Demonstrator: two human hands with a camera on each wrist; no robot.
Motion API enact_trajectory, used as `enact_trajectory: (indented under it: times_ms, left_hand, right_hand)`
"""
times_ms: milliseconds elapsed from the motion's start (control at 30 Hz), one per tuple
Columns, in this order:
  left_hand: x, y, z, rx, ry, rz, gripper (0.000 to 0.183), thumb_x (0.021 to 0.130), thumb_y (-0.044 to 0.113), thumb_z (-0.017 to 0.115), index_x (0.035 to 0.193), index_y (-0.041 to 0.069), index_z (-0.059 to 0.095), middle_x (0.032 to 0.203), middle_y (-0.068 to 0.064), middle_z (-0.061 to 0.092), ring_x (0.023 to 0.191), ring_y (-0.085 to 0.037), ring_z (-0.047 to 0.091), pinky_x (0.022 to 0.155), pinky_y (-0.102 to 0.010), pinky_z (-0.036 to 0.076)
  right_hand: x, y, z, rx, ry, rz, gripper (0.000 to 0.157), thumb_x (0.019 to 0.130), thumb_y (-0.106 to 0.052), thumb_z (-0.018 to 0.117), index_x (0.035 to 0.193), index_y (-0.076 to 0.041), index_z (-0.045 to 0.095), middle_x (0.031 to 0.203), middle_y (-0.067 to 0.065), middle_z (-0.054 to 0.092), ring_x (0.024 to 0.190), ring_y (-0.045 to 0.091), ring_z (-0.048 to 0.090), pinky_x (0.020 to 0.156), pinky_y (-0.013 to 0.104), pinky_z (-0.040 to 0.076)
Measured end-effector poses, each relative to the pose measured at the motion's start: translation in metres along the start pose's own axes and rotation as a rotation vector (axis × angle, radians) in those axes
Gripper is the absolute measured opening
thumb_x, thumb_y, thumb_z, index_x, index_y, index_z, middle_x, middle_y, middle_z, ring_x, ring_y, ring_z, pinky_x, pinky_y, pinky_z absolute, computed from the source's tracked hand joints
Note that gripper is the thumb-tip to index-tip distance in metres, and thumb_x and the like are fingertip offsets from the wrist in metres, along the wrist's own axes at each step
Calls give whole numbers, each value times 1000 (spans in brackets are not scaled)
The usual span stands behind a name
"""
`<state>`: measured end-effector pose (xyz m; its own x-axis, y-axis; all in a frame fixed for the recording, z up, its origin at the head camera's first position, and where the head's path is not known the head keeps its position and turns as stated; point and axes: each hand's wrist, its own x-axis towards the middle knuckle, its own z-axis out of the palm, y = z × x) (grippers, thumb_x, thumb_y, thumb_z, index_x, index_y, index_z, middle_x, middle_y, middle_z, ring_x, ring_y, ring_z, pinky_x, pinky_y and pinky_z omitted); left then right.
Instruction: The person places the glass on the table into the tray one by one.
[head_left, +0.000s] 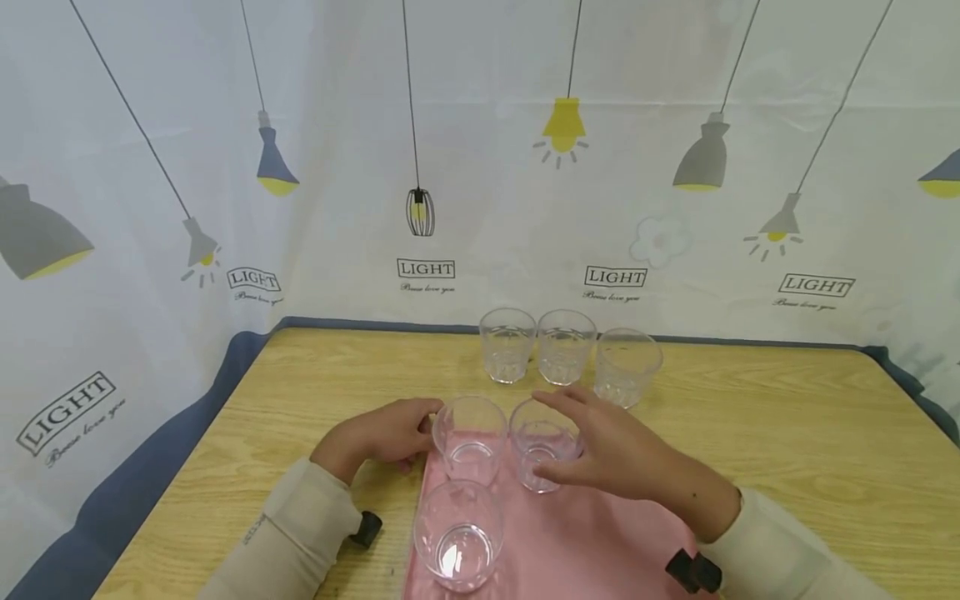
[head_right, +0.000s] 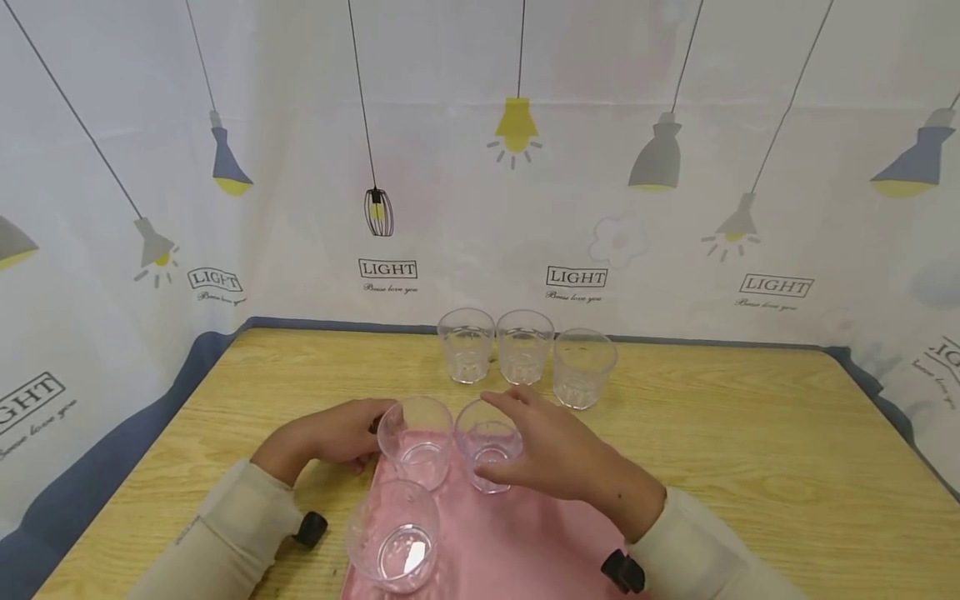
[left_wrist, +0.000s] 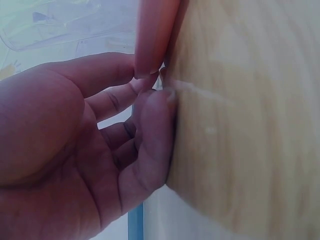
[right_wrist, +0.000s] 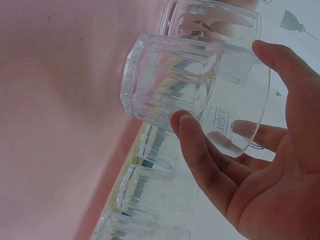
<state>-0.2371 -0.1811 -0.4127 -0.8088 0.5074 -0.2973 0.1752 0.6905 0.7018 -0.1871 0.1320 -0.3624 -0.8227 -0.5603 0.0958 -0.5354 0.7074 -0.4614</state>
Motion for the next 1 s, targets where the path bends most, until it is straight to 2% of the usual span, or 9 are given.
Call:
enact_trajectory:
  times_ms: [400, 500, 633, 767, 867, 1000]
  left_hand:
    - [1, -1, 0, 5, 4, -3, 16, 99, 18, 60, 114, 22, 60, 75, -5, 56, 52, -16, 58, 53, -30, 52]
    - [1, -2, 0, 6, 5, -11, 16, 99, 19, 60, 114, 23, 60, 77, -5, 56, 53, -16, 58, 54, -30, 52]
    - [1, -2, 0, 3, 0, -15, 15, 99, 19, 60, 114, 21, 60, 77, -4, 56, 53, -16, 58, 54, -29, 52]
    - [2, -2, 0, -5, -5, -16, 15, 99, 20, 60, 113, 21, 60, 74, -3, 55, 52, -16, 58, 53, -29, 51]
    - [3, -2, 0, -9, -7, -20, 14, 99, 19, 60, 113, 22, 60, 73, -3, 55, 51, -16, 58, 53, -29, 51]
    - [3, -2, 0, -11, -1, -25, 14, 99, 20, 60, 113, 22, 60, 74, -3, 55, 52, -16, 57, 53, -30, 52]
  right_hand:
    - [2, 2, 2, 9, -10, 13, 83, 80, -51, 79, 150, -20, 45, 141, 9, 50, 115, 29, 62, 94, 47, 53]
    - [2, 2, 2, 14, -19, 19, 84, 80, -51, 79, 150, -20, 44, 144, 11, 49, 118, 31, 61, 96, 49, 52]
    - [2, 3, -1, 20, -27, 35, 86, 81, -58, 75, 152, -22, 41, 149, 12, 46, 127, 31, 56, 102, 52, 48]
    - [2, 4, -8, 47, -16, 65, 86, 84, -65, 67, 153, -24, 38, 151, 8, 45, 97, 15, 67, 89, 40, 54]
    - [2, 5, -15, 57, 6, 77, 82, 87, -64, 66, 153, -24, 38, 149, 5, 48, 70, 4, 60, 73, 28, 51]
    - [3, 12, -23, 37, 60, 87, 73, 90, -53, 69, 150, -22, 43, 137, 3, 56, 67, 4, 59, 66, 25, 50]
